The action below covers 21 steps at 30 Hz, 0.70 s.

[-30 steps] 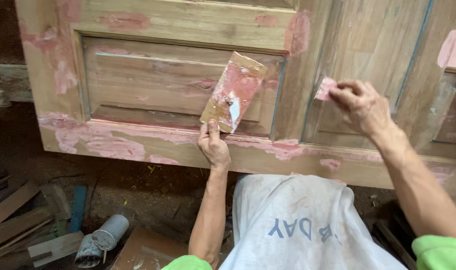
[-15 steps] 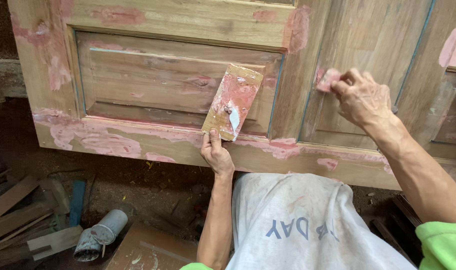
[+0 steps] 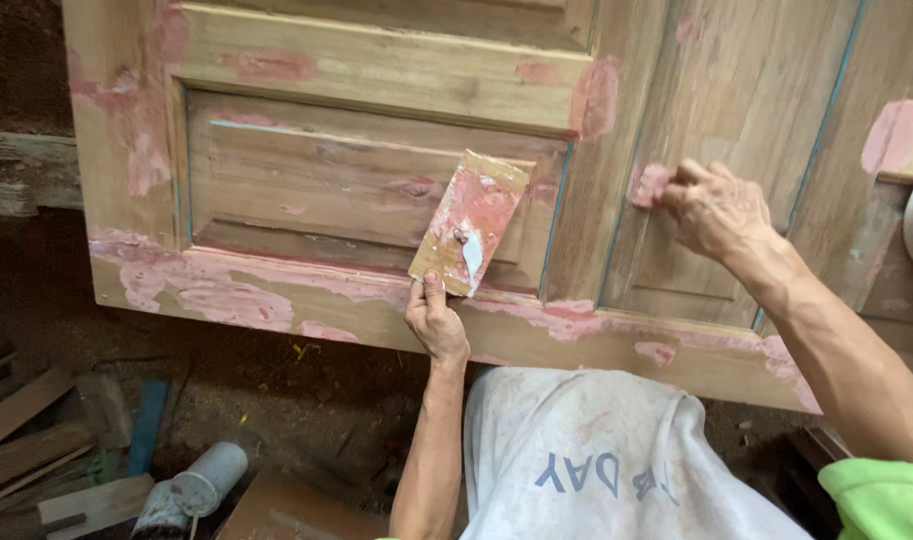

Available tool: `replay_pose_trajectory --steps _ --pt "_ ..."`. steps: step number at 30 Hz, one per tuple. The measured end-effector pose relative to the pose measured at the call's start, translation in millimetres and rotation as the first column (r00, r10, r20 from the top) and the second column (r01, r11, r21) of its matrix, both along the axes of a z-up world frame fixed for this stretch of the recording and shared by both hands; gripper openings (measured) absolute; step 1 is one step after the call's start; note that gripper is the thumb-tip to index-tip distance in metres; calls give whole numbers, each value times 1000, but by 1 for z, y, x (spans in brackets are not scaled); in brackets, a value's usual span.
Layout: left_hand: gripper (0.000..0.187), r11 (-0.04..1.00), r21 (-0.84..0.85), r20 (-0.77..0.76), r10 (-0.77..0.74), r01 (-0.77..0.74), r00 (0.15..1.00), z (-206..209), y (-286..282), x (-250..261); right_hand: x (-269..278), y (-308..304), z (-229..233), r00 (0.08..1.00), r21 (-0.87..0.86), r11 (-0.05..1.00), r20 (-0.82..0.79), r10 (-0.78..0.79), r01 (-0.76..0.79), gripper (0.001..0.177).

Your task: The person applies pink wood filler to a wooden door using a putty knife and a smaller scraper. They scoop the filler from a bucket and spread it into the grooves and joints of the door panels, smoothing the surface as they work.

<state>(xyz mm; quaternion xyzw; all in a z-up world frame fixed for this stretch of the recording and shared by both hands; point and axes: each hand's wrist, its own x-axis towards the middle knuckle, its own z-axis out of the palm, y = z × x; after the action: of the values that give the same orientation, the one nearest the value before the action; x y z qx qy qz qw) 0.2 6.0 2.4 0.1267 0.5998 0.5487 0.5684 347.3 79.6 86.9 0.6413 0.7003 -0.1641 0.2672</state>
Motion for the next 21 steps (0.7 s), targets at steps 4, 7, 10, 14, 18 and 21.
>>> replay_pose_trajectory --steps 4,7,10,14,18,21 --pt "37 999 10 -127 -33 35 991 -3 -1 1 3 7 13 996 -117 989 19 -83 85 29" --pt "36 998 -50 11 28 -28 1000 -6 2 1 7 19 7 934 242 948 -337 -116 205 31" --pt "38 1000 7 -64 -9 10 998 -8 5 3 6 48 -19 891 413 906 -440 110 92 39" --pt "41 999 8 -97 -47 48 994 -9 5 0 -10 84 -55 890 491 866 -432 149 93 39" --pt "38 998 -40 13 41 -41 999 -15 11 -10 -33 83 -63 960 356 926 -277 -25 126 43" --pt "37 993 -44 36 109 -107 993 -22 11 -19 -37 68 -59 937 225 933 -276 -216 282 35"
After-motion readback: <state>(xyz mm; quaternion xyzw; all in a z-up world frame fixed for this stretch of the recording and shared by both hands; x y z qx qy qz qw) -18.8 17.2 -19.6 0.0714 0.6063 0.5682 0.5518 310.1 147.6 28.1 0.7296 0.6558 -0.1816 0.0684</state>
